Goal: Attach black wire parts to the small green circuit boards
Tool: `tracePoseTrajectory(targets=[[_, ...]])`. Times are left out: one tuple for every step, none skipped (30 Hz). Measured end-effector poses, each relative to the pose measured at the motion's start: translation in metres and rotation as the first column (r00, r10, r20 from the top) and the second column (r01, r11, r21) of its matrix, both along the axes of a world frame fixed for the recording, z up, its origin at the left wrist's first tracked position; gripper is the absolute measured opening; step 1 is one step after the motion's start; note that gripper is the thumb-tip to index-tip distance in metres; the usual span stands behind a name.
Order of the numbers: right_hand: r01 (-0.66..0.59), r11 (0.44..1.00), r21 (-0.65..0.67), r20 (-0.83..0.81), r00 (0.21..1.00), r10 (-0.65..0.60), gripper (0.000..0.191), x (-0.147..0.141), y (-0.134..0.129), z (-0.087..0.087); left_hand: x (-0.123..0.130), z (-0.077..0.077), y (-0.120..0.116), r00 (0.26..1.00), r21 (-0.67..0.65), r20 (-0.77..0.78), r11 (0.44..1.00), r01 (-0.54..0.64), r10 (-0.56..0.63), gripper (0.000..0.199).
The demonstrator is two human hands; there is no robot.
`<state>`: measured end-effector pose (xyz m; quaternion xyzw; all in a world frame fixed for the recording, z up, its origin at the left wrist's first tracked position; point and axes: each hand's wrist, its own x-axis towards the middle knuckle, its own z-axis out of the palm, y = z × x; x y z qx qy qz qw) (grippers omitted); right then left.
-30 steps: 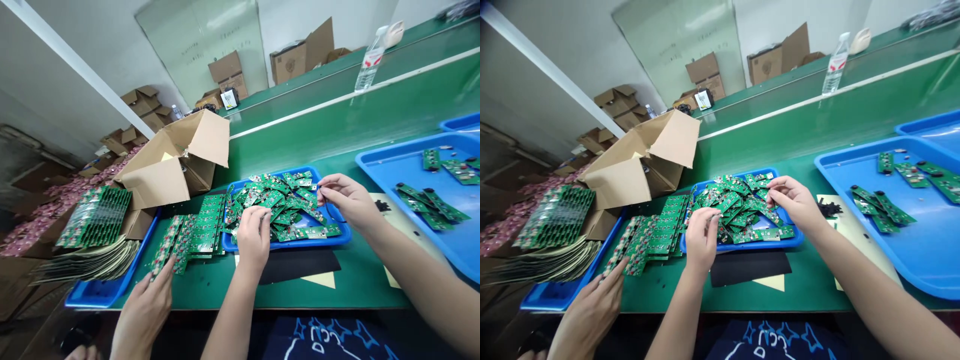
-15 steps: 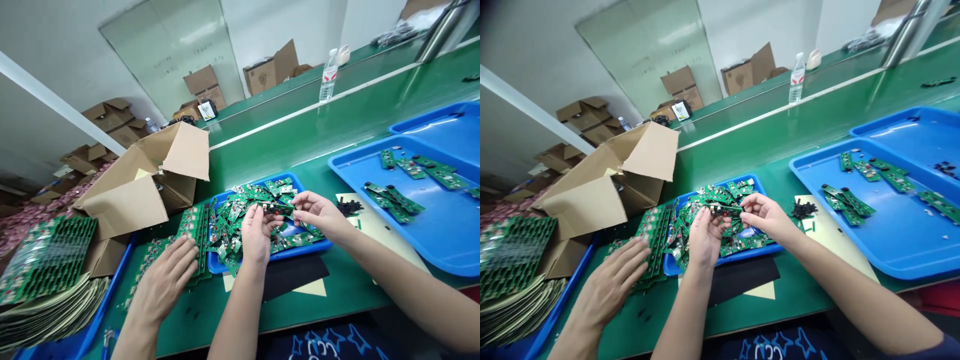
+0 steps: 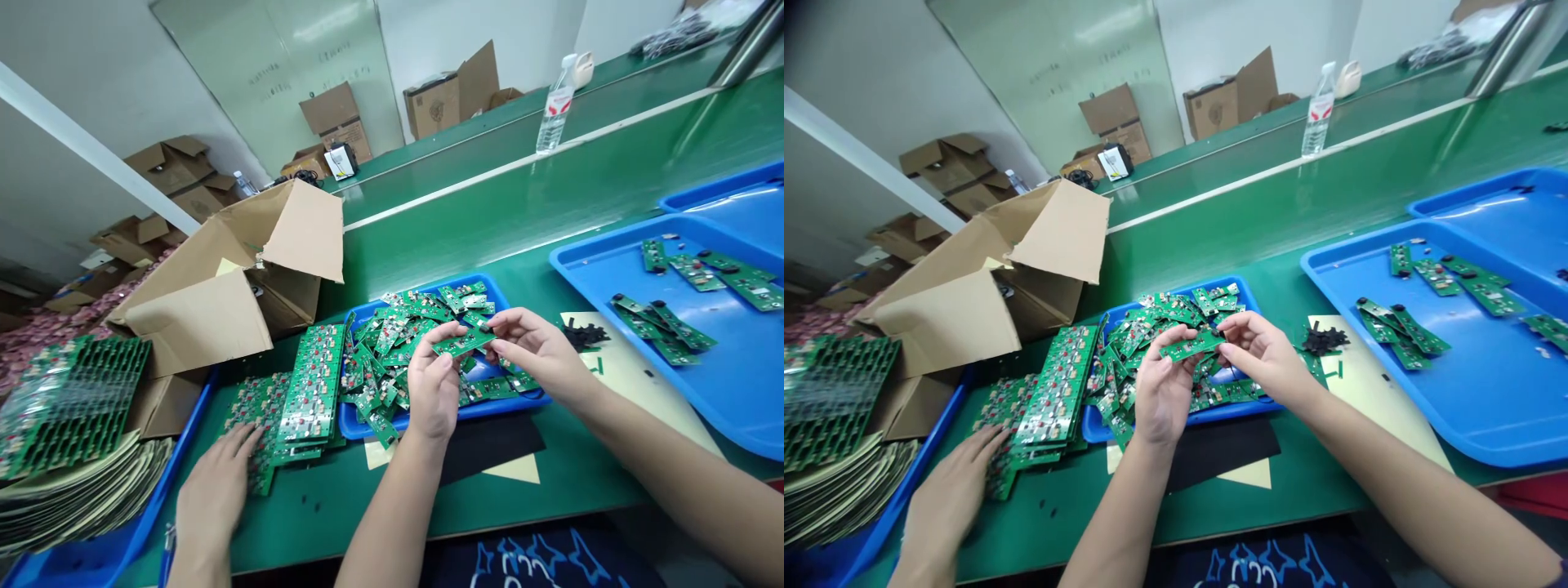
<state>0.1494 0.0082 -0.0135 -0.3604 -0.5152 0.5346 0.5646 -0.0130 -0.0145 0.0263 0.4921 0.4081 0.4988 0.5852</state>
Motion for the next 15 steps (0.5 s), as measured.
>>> tracePoseTrajectory(targets=[[0.007, 1.0, 0.012, 0.012, 1.0, -0.007, 0.022, 0.0, 0.0, 0.0, 0.01, -0.007, 0.007, 1.0, -0.007, 0.013, 1.0, 0.005, -0.005, 0.034], [0.016, 1.0, 0.024, 0.024, 1.0, -0.016, 0.021, 0.001, 0.0, 0.001, 0.014, -0.012, 0.011, 1.0, -0.013, 0.026, 1.0, 0.01, -0.009, 0.034], [0.029, 0.999, 0.037, 0.038, 0.999, -0.03, 0.019, 0.001, 0.0, 0.001, 0.014, -0.016, 0.013, 0.999, -0.019, 0.037, 1.0, 0.014, -0.014, 0.033], [0.047, 0.998, 0.051, 0.053, 0.997, -0.049, 0.017, 0.002, 0.0, 0.0, 0.013, -0.018, 0.014, 0.999, -0.025, 0.047, 0.999, 0.02, -0.019, 0.033], [0.065, 0.996, 0.067, 0.069, 0.995, -0.07, 0.016, 0.002, 0.0, -0.001, 0.01, -0.02, 0.014, 0.998, -0.029, 0.056, 0.999, 0.026, -0.024, 0.032], [0.08, 0.993, 0.086, 0.087, 0.992, -0.087, 0.015, 0.002, 0.0, -0.002, 0.009, -0.021, 0.013, 0.997, -0.038, 0.065, 0.999, 0.036, -0.034, 0.032], [0.091, 0.99, 0.106, 0.11, 0.989, -0.103, 0.014, 0.003, 0.0, -0.003, 0.008, -0.022, 0.011, 0.996, -0.056, 0.073, 0.997, 0.056, -0.052, 0.034], [0.1, 0.987, 0.128, 0.139, 0.983, -0.118, 0.013, 0.003, 0.0, -0.005, 0.007, -0.022, 0.01, 0.994, -0.084, 0.081, 0.993, 0.08, -0.073, 0.037], [0.107, 0.983, 0.15, 0.172, 0.976, -0.133, 0.013, 0.004, 0.0, -0.007, 0.008, -0.022, 0.009, 0.992, -0.119, 0.084, 0.988, 0.103, -0.093, 0.042], [0.114, 0.979, 0.171, 0.205, 0.967, -0.149, 0.013, 0.004, 0.0, -0.008, 0.009, -0.022, 0.008, 0.991, -0.156, 0.08, 0.981, 0.119, -0.107, 0.047], [0.121, 0.974, 0.191, 0.235, 0.958, -0.165, 0.013, 0.004, 0.001, -0.009, 0.009, -0.022, 0.008, 0.991, -0.193, 0.069, 0.973, 0.129, -0.118, 0.053], [0.127, 0.97, 0.208, 0.259, 0.949, -0.18, 0.013, 0.004, 0.001, -0.01, 0.009, -0.022, 0.008, 0.991, -0.221, 0.05, 0.966, 0.133, -0.124, 0.058], [0.127, 0.966, 0.225, 0.278, 0.942, -0.189, 0.012, 0.005, 0.001, -0.011, 0.009, -0.022, 0.009, 0.991, -0.235, 0.027, 0.963, 0.131, -0.129, 0.062], [0.12, 0.962, 0.244, 0.296, 0.936, -0.192, 0.011, 0.005, 0.0, -0.011, 0.008, -0.022, 0.01, 0.99, -0.238, 0.002, 0.962, 0.136, -0.14, 0.061], [0.111, 0.957, 0.267, 0.315, 0.928, -0.196, 0.009, 0.005, 0.0, -0.011, 0.007, -0.022, 0.011, 0.987, -0.235, -0.024, 0.961, 0.147, -0.157, 0.055]])
